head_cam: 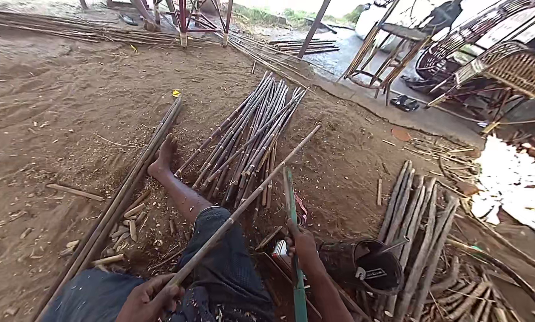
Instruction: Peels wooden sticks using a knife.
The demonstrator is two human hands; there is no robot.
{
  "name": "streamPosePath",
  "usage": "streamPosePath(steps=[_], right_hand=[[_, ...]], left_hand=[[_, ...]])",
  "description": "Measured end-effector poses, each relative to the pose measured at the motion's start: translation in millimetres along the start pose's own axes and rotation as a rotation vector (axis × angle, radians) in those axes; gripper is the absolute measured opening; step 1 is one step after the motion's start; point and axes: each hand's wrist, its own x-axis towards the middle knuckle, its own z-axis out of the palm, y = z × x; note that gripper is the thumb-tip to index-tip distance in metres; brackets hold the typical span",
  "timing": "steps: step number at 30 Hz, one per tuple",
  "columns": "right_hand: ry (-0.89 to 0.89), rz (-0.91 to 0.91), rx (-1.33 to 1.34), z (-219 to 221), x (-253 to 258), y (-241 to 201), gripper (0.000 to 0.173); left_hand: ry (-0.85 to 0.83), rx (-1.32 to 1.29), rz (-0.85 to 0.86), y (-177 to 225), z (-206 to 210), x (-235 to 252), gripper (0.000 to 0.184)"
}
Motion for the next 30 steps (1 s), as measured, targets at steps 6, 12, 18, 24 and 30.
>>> streamPosePath(steps=[6,12,18,24,30], right_hand=[[-0.308,-0.144,-0.706,33,-37,59,0.054],[-0.165,-0.069,-0.448,29,-12,65,0.046],[-0.415,-0.219,-0.801,43,-50,58,0.054],[-0.451,-0.262,-0.854,46,-51,62,0.056],[-0.184,-0.117,-0.421,16,-28,39,0.046]], left_hand=[[-0.04,-0.363,-0.083,-16,1,10,0.032],[-0.029,-0.448,-0.091,-22,0,11,0.034],[-0.009,-0.533,-0.104,-20,-4,14,0.043],[-0.01,-0.641,-0.081,-23,0,14,0.049],[0.013,-0.133,0.037,-12,-1,-4,0.05]])
